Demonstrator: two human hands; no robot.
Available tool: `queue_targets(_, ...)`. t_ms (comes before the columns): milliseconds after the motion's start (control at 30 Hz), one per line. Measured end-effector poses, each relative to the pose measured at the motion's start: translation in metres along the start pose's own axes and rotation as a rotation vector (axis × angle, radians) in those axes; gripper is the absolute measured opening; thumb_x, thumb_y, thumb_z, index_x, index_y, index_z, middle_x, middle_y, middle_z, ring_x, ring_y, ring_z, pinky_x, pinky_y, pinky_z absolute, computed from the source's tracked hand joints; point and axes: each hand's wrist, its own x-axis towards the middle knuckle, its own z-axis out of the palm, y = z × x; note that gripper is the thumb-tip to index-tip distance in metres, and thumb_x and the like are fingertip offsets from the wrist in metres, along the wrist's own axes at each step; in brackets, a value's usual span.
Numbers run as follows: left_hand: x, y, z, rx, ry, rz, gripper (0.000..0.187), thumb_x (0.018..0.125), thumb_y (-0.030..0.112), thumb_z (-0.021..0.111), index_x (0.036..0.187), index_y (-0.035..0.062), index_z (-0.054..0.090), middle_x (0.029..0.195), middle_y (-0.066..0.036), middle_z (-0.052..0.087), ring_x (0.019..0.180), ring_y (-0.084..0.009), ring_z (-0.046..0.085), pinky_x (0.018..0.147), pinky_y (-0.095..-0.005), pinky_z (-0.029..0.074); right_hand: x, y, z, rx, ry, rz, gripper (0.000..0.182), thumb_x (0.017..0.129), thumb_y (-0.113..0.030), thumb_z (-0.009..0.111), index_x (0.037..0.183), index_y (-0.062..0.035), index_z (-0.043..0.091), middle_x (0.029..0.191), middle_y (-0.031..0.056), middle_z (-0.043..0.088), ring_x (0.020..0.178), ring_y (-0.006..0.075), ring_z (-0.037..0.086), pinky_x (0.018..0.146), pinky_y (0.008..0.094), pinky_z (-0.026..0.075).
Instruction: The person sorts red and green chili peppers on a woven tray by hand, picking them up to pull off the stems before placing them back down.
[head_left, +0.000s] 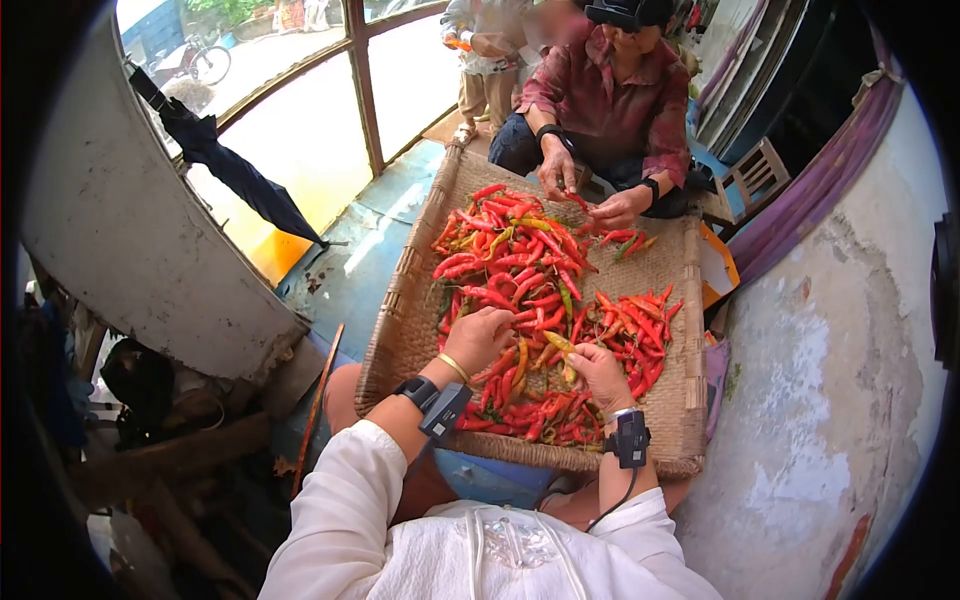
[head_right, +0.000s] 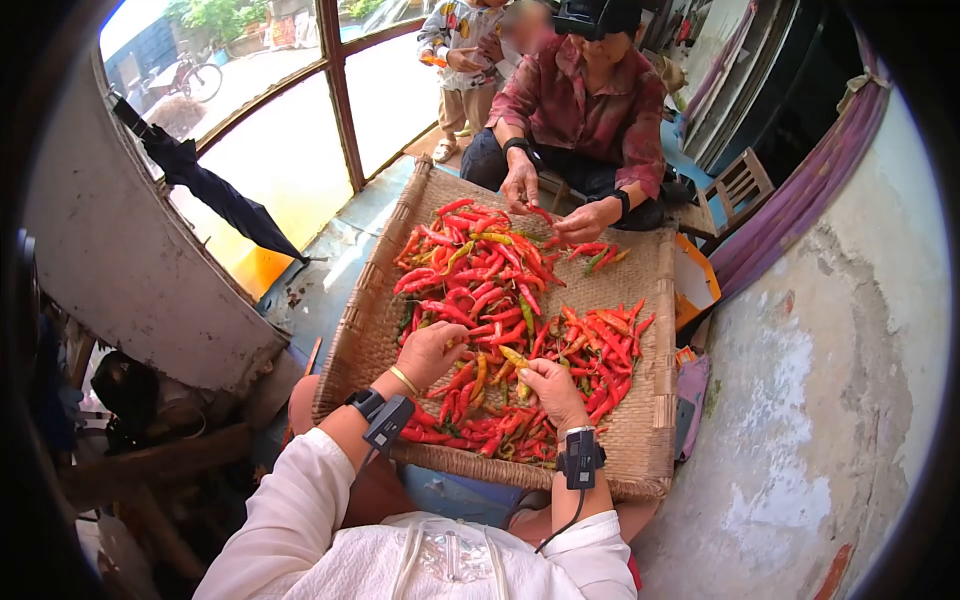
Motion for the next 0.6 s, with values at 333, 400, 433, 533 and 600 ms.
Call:
queue_targets(333,-0.004,0.008,0.012,0.391,-0.397,0.207,0.020,0.071,0.017,0.060,0.090,0.0101,0.059,0.085,-0.005,0.056,0.083,-0.0234,0.053,0.072,-0.0330,0.045,0.013,0.026,-0.028,0.864,0.329,-0.052,0.027,0.083,-0.029,0.054,0.100,-0.0083,0.052,0.078,0.0074,0.062,0.059,0.0130,0.058,0.047,0.0244,0.045)
queue_targets(400,0.000,0.009,0.024,0.469,-0.522,0.341,0.021,0.069,0.018,0.060,0.089,0.0114,0.059,0.091,-0.003,0.055,0.087,-0.0229,0.050,0.073,-0.0326,0.045,0.015,0.029,-0.021,0.722,0.286,-0.006,0.028,0.083,-0.028,0.054,0.101,-0.0074,0.051,0.073,0.0059,0.061,0.058,0.0122,0.057,0.045,0.0236,0.043)
queue_targets(433,0.008,0.016,0.026,0.513,-0.512,0.401,0.022,0.070,0.018,0.060,0.090,0.0120,0.059,0.093,-0.003,0.054,0.089,-0.0222,0.048,0.074,-0.0318,0.044,0.015,0.026,-0.016,0.668,0.262,-0.001,0.028,0.084,-0.028,0.053,0.103,-0.0065,0.051,0.072,0.0047,0.061,0.057,0.0120,0.056,0.046,0.0233,0.043)
queue_targets(533,0.031,0.031,0.029,0.605,-0.467,0.506,0.025,0.070,0.020,0.059,0.094,0.0131,0.057,0.099,-0.003,0.050,0.097,-0.0235,0.044,0.080,-0.0341,0.041,0.011,0.021,-0.007,0.536,0.234,0.026,0.028,0.086,-0.025,0.051,0.104,-0.0044,0.050,0.070,0.0031,0.060,0.057,0.0098,0.055,0.047,0.0217,0.041)
queue_targets(600,0.044,0.034,0.034,0.716,-0.480,0.434,0.031,0.070,0.022,0.059,0.100,0.0138,0.055,0.101,-0.004,0.050,0.100,-0.0262,0.043,0.085,-0.0388,0.037,0.011,0.022,-0.008,0.516,0.241,0.033,0.027,0.086,-0.024,0.051,0.104,-0.0042,0.051,0.070,0.0026,0.060,0.056,0.0093,0.055,0.047,0.0215,0.041)
